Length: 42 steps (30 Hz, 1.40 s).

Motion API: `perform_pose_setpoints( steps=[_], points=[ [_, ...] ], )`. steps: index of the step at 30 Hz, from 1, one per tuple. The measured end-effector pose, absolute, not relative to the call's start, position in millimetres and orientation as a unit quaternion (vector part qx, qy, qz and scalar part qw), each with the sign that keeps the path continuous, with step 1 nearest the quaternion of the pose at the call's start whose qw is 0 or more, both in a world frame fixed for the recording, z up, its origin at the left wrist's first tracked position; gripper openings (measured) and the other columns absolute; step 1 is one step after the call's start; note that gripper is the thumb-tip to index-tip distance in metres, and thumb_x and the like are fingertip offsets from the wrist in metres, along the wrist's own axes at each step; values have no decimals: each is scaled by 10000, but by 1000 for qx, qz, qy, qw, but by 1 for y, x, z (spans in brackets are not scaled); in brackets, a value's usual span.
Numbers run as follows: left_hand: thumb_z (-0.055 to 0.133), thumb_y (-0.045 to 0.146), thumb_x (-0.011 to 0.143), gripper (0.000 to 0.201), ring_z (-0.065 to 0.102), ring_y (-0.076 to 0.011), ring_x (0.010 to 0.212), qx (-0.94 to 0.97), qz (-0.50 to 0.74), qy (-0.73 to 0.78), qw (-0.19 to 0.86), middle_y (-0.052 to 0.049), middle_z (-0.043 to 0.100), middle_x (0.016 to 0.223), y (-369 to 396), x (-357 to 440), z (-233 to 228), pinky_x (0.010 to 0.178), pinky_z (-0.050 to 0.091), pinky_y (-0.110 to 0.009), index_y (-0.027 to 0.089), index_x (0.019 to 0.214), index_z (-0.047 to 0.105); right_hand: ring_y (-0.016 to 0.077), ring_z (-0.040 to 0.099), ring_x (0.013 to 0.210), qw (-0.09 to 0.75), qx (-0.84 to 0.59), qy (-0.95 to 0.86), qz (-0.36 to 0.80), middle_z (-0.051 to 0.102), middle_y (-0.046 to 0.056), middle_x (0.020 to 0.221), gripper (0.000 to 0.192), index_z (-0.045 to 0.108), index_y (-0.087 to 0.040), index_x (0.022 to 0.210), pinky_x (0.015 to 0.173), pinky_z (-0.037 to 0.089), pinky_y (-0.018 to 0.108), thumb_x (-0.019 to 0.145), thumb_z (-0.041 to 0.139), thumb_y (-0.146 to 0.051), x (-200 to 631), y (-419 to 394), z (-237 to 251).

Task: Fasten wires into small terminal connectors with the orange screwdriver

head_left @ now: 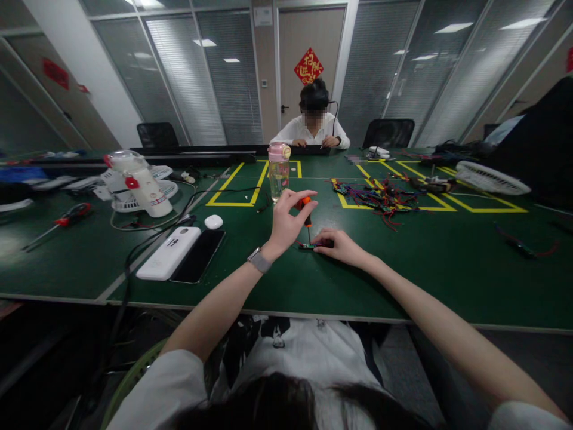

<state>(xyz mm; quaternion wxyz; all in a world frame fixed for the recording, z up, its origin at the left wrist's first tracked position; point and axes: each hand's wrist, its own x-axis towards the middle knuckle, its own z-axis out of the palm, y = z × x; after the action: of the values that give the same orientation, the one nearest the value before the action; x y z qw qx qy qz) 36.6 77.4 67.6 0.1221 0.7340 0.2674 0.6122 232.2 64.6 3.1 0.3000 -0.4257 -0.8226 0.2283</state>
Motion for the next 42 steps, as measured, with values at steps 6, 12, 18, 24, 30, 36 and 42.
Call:
perform_pose_setpoints(
  steps=[6,12,18,24,30,36,42],
  points=[
    [394,276,1071,348,623,-172,1069,763,586,232,143,-70,670,1154,79,37,67,947,497,-332,241,1347,603,171,622,744,297,-425,-823,232,667,63,882,154,787,-171,951,689,492,296,824,717,-222,232,65,2],
    [607,336,985,203,600,-160,886,757,595,248,111,-29,628,970,77,36,69,841,512,-317,243,1139,698,163,604,722,297,-428,-822,230,658,50,838,149,788,-171,946,692,489,294,815,725,-206,232,64,3],
    [419,331,1063,316,619,-179,1036,772,578,230,131,-60,650,1109,76,37,67,931,504,-336,249,1262,650,156,597,711,300,-425,-822,229,656,46,829,140,786,-170,935,688,485,289,811,726,-196,231,63,5],
    [421,299,1059,327,653,-184,1018,776,571,230,139,-61,702,1133,76,39,68,918,518,-344,236,1317,611,156,600,712,302,-426,-822,227,651,47,831,136,786,-166,929,695,489,293,810,728,-193,231,64,5],
    [649,387,955,197,606,-165,859,744,609,258,97,-25,634,931,77,39,66,809,526,-314,228,1061,699,160,602,712,300,-427,-822,229,647,43,824,142,784,-168,936,688,488,293,809,726,-196,232,64,3],
    [421,269,1060,277,639,-177,1080,759,596,222,140,-63,679,1136,75,39,70,957,508,-343,228,1194,660,171,626,751,299,-424,-825,226,669,59,870,152,785,-170,950,712,498,302,819,723,-213,232,65,2],
    [611,279,977,118,634,-155,892,739,615,245,125,-31,660,961,76,36,72,814,525,-296,219,1010,707,159,610,719,298,-429,-822,225,661,53,849,155,786,-169,947,689,493,293,811,728,-215,232,64,3]
  ],
)
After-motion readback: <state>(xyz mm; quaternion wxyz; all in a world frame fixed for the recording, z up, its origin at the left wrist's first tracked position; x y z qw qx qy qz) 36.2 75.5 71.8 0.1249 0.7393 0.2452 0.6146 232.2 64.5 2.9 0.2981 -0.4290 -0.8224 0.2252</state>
